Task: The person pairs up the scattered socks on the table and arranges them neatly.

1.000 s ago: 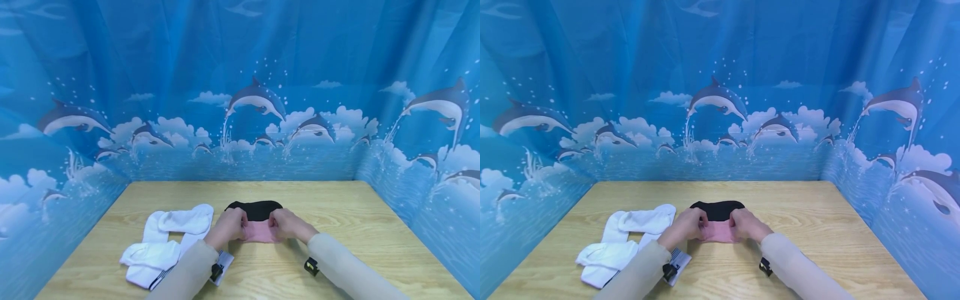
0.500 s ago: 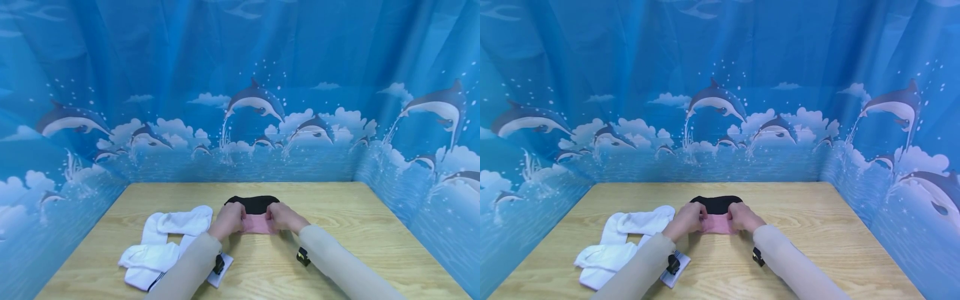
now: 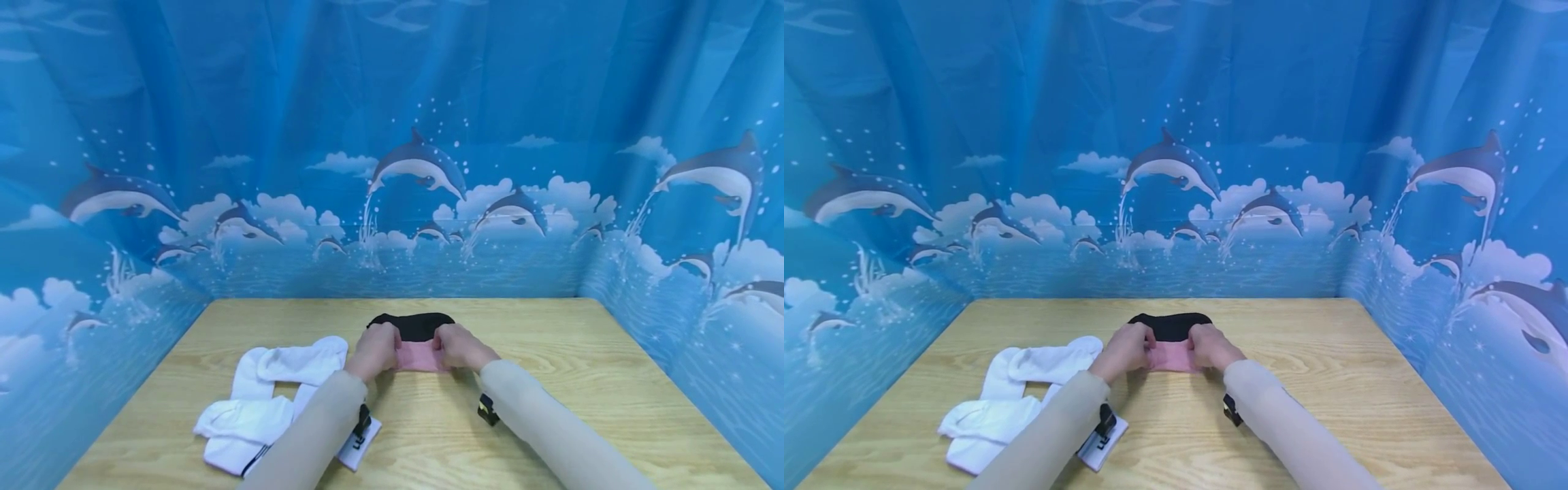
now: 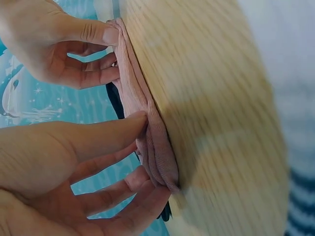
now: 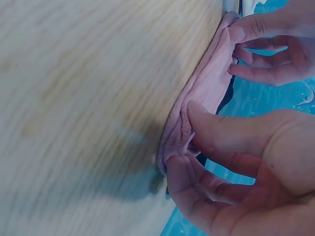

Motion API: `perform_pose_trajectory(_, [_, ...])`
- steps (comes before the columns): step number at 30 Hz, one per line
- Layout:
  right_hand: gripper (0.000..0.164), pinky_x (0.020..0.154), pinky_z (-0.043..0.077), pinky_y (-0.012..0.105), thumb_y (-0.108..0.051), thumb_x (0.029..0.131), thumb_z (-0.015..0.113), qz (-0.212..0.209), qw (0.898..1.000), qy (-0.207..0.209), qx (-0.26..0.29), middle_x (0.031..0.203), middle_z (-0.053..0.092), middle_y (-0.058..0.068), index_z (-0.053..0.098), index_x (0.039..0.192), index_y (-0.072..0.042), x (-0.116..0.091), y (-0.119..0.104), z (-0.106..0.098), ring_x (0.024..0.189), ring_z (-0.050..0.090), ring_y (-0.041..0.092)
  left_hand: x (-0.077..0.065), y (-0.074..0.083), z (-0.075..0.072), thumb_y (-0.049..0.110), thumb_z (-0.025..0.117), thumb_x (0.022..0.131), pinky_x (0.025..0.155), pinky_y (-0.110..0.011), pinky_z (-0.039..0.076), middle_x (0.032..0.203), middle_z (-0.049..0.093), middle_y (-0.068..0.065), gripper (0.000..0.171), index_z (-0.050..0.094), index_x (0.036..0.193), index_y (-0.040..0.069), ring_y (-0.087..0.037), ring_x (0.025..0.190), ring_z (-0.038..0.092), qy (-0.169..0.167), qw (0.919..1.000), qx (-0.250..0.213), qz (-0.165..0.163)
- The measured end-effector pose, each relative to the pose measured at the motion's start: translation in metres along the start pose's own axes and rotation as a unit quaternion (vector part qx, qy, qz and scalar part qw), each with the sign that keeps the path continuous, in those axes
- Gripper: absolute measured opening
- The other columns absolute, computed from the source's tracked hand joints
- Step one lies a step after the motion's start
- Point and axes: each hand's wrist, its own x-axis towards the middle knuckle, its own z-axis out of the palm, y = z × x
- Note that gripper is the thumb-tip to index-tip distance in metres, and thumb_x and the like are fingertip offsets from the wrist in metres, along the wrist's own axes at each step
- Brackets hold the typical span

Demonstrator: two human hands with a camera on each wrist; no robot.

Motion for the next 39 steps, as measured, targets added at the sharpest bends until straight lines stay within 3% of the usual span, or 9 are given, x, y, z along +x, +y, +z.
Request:
perform_pose_trajectory(6, [0.031,0.087,0.058,0.038,0.012,0.073,0.075,0.011,1.0,0.005,-0.002,0.103,0.072,0.01,0.072,0.101,-0.001,0.005,0.001,0.001,0.092,0.062,0.02,0.005,-0.001,0.0,-0.01,0.082,0.067,0.087,-0.04,0.058,0.104,0.074,-0.013,0.031,0.076,0.094,0.005,-0.027,0.093,0.066,0.003,1.0,0.002,0.002])
perform_pose_trajectory(19, [0.031,0.088,0.058,0.039,0.009,0.079,0.076,0.029,1.0,0.006,0.001,0.108,0.072,0.012,0.073,0.108,-0.001,0.014,0.003,0.002,0.095,0.063,0.022,0.011,-0.002,0.001,-0.006,0.08,0.079,0.09,-0.041,0.059,0.11,0.074,-0.013,0.024,0.076,0.1,0.003,-0.029,0.103,0.068,-0.008,0.9999,-0.013,-0.002])
perform_pose_trajectory(31, [0.031,0.089,0.057,0.042,0.01,0.079,0.072,0.02,1.0,0.011,0.016,0.106,0.071,0.014,0.072,0.108,0.0,0.014,0.004,0.001,0.094,0.062,0.023,0.012,-0.002,-0.002,-0.004,0.081,0.08,0.089,-0.04,0.058,0.111,0.073,-0.012,0.024,0.075,0.102,0.004,-0.026,0.101,0.066,-0.024,0.9993,-0.026,-0.015])
perform_pose_trajectory(39, [0.033,0.079,0.055,0.038,0.009,0.076,0.073,0.025,1.0,-0.002,0.016,0.098,0.068,0.011,0.072,0.108,-0.001,0.014,0.004,-0.001,0.085,0.058,0.022,0.013,-0.003,0.0,-0.001,0.082,0.081,0.085,-0.04,0.058,0.104,0.072,-0.009,0.02,0.074,0.099,0.005,-0.022,0.091,0.063,-0.045,0.998,-0.032,-0.03])
